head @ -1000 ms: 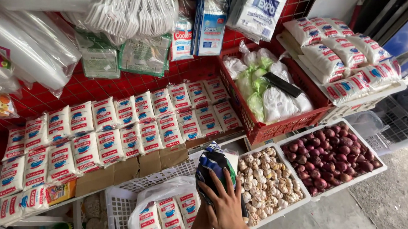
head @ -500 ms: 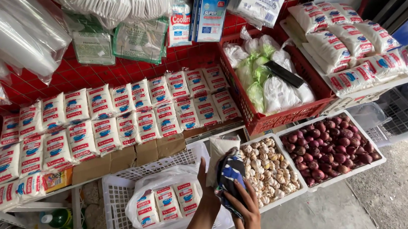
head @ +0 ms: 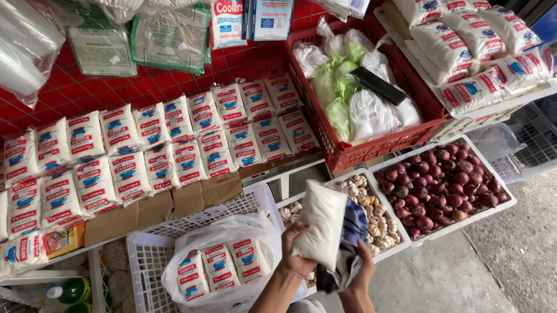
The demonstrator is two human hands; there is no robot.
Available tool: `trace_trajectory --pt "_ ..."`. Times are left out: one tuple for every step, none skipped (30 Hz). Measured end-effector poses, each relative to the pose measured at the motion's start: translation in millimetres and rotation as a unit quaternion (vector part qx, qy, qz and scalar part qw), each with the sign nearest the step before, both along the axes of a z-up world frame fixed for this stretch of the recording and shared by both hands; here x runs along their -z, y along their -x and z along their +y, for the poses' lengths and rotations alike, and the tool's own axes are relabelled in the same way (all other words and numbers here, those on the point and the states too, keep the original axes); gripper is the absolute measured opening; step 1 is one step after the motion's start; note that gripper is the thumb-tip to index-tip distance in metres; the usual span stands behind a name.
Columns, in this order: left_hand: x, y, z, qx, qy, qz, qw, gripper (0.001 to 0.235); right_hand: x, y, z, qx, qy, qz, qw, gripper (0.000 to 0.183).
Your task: The person places bags of sugar into a white plastic basket and then organizes additional bags on a shelf.
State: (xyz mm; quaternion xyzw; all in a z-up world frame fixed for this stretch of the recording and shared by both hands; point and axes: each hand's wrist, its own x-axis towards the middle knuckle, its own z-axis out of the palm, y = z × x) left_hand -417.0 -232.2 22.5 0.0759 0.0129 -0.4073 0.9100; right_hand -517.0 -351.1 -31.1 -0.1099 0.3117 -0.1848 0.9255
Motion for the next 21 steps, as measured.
trace_trajectory --pt "-0.6 4.8 -5.1 0.001 0.000 0.002 1.000 0.070 -3.5 -6.9 2.3 0.001 0.000 0.002 1.000 0.041" --pt "-1.3 8.7 -10.6 0.017 -0.030 -0.010 0.999 0.074 -6.9 -14.5 4.3 0.008 -0.024 -0.018 1.000 0.042" --pt "-2.0 12.6 -15.8 0.033 -0.059 -0.021 0.997 0.078 -10.3 -22.2 6.5 0.015 -0.048 -0.037 0.998 0.043" --pt "-13.2 15.6 -17.9 0.034 -0.059 -0.020 0.998 0.078 24.3 -22.0 5.2 0.016 -0.048 -0.036 0.998 0.043" --pt "-24.4 18.4 -19.6 0.040 -0.111 -0.075 0.990 0.084 58.9 -21.9 4.2 0.036 -0.031 -0.081 0.996 0.044" --pt "-35.9 21.0 -20.6 0.047 -0.163 -0.130 0.977 0.090 93.4 -21.4 4.5 0.057 -0.015 -0.127 0.990 0.045" --pt "-43.1 21.5 -19.1 0.049 -0.164 -0.128 0.977 0.090 78.4 -19.7 10.4 0.059 -0.015 -0.125 0.990 0.045" --pt "-50.0 21.0 -17.1 0.056 -0.187 -0.232 0.953 0.091 63.9 -19.7 16.9 0.087 -0.049 -0.178 0.979 0.046" --pt "-56.7 20.5 -14.9 0.063 -0.209 -0.333 0.917 0.092 49.5 -19.7 23.7 0.115 -0.082 -0.230 0.963 0.046" --pt "-58.6 19.1 -11.4 0.065 -0.210 -0.333 0.917 0.092 45.8 -18.8 26.8 0.118 -0.083 -0.229 0.963 0.046" --pt "-60.7 17.4 -7.8 0.044 -0.260 -0.408 0.874 0.087 41.8 -18.0 29.9 0.105 -0.051 -0.215 0.970 0.048" --pt "-63.6 18.7 -4.4 0.023 -0.307 -0.477 0.823 0.082 36.8 -13.7 32.8 0.092 -0.018 -0.197 0.976 0.049" --pt "-71.7 17.3 3.2 0.025 -0.308 -0.475 0.824 0.082 47.1 -2.2 35.2 0.093 -0.020 -0.194 0.976 0.049" --pt "-79.5 7.8 8.0 0.031 -0.369 -0.527 0.765 0.075 58.4 -0.8 34.5 0.087 -0.005 -0.149 0.985 0.050" --pt "-87.5 -1.7 12.4 0.036 -0.427 -0.574 0.698 0.067 69.7 0.4 33.6 0.081 0.010 -0.104 0.991 0.052" --pt "-85.1 -7.9 16.9 0.041 -0.425 -0.577 0.696 0.067 48.1 -3.4 30.5 0.087 0.009 -0.105 0.991 0.052" --pt "-82.2 -14.3 21.1 0.011 -0.442 -0.605 0.662 0.063 27.2 -7.0 27.0 0.075 0.010 -0.084 0.994 0.054" --pt "-76.6 -11.7 30.9 -0.014 -0.462 -0.626 0.628 0.060 8.2 0.5 29.8 0.062 0.007 -0.053 0.997 0.056" --pt "-67.3 -15.5 39.2 -0.004 -0.464 -0.623 0.630 0.060 4.3 2.2 31.0 0.066 0.002 -0.045 0.997 0.056" --pt "-58.1 -24.3 45.2 -0.054 -0.483 -0.601 0.635 0.055 0.8 -1.2 30.2 0.053 -0.014 -0.080 0.995 0.056" --pt "-49.5 -32.8 51.0 -0.103 -0.500 -0.576 0.638 0.051 -3.3 -4.2 29.1 0.041 -0.029 -0.116 0.992 0.055"
